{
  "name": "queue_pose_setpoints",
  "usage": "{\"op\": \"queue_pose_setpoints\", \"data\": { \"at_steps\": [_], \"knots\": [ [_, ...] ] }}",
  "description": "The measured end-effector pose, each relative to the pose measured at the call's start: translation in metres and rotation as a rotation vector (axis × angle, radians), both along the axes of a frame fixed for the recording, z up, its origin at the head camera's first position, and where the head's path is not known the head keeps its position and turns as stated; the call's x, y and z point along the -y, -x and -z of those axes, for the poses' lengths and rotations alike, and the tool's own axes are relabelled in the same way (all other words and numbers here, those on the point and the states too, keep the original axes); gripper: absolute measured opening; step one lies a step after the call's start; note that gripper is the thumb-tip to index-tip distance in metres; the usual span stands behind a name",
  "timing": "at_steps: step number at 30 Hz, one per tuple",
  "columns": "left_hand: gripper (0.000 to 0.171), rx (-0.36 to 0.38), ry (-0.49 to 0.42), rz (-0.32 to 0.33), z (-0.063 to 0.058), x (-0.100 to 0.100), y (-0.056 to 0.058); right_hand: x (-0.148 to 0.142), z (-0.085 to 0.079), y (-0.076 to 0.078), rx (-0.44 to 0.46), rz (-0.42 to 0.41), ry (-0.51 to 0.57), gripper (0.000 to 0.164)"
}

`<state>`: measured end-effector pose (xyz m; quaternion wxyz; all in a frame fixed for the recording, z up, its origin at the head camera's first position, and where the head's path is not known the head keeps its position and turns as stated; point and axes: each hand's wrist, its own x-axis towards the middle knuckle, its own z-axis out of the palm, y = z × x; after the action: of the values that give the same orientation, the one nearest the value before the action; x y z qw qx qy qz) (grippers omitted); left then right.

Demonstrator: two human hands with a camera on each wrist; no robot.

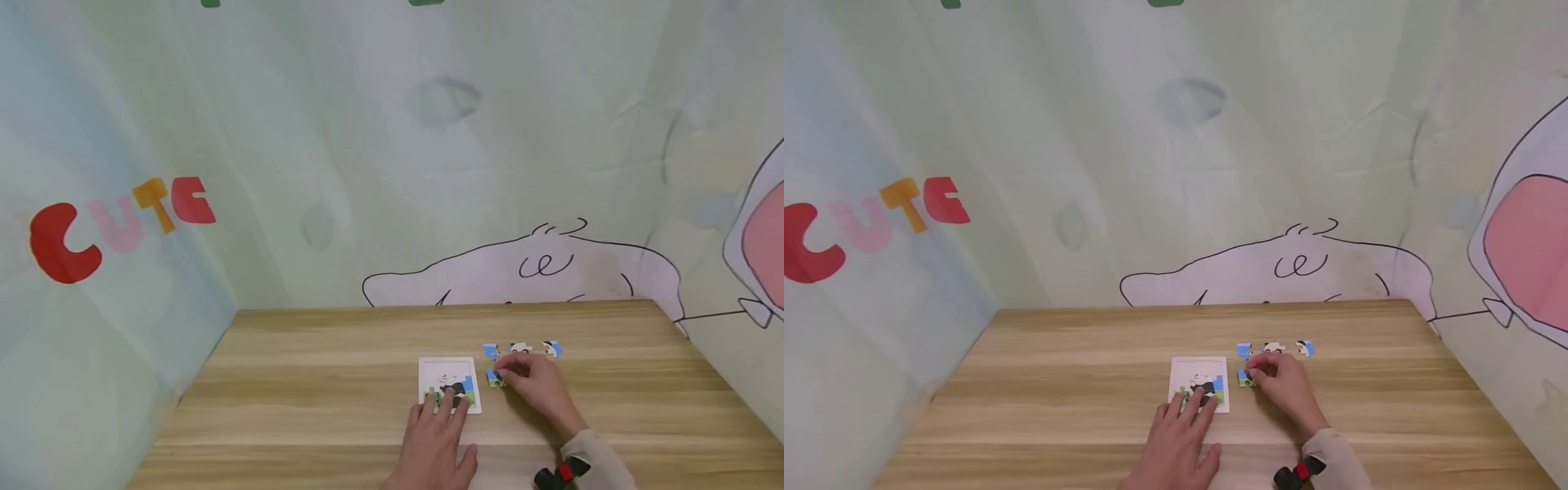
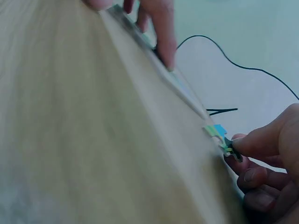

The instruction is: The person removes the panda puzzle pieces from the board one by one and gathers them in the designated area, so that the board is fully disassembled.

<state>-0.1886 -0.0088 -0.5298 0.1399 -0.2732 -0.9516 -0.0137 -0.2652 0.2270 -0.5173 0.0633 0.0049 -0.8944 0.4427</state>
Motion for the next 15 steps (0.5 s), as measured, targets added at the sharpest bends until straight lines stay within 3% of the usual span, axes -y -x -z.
{"op": "queue_pose_setpoints", "data": {
  "at_steps": [9,15],
  "knots": [
    [0.067,0.09,0.016,-0.025,-0.0011,0.0019,-0.0008,0.0066,0.0051,0.0005,-0.005,0.02,-0.064,0.01],
    [0.065,0.006,0.03,-0.011,0.0018,0.0012,0.002,0.0064,0.0059,-0.0005,-0.041,0.039,-0.087,0.011]
  ]
}}
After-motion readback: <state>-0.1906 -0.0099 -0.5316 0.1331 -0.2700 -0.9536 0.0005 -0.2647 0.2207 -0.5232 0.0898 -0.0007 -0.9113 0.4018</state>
